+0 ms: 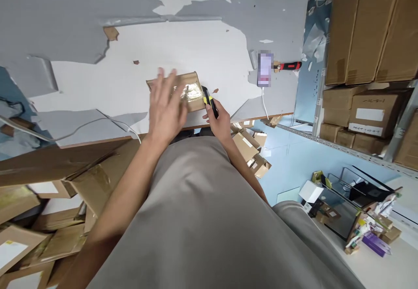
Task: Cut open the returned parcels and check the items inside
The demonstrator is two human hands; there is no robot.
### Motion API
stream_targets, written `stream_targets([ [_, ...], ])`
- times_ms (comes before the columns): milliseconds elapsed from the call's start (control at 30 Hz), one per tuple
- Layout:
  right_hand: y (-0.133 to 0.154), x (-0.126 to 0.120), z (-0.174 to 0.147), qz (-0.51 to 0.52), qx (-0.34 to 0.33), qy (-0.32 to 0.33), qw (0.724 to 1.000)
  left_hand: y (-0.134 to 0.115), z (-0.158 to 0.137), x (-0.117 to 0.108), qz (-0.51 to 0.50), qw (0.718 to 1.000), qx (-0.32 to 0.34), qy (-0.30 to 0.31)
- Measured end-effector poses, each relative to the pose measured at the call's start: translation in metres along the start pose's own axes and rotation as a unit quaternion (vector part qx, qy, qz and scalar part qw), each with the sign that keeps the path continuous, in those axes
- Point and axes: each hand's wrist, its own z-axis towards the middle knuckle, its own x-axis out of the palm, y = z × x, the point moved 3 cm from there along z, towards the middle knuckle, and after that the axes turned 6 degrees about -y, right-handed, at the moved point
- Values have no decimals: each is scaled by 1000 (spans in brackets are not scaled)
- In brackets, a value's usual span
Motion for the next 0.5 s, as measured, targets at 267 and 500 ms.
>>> stream_targets([
  [267,16,-11,-9,-91,-83,-13,992,17,6,45,-36,997,-19,68],
  [500,51,-14,2,-258,-58,41,963,11,6,42,-103,992,-62,50],
])
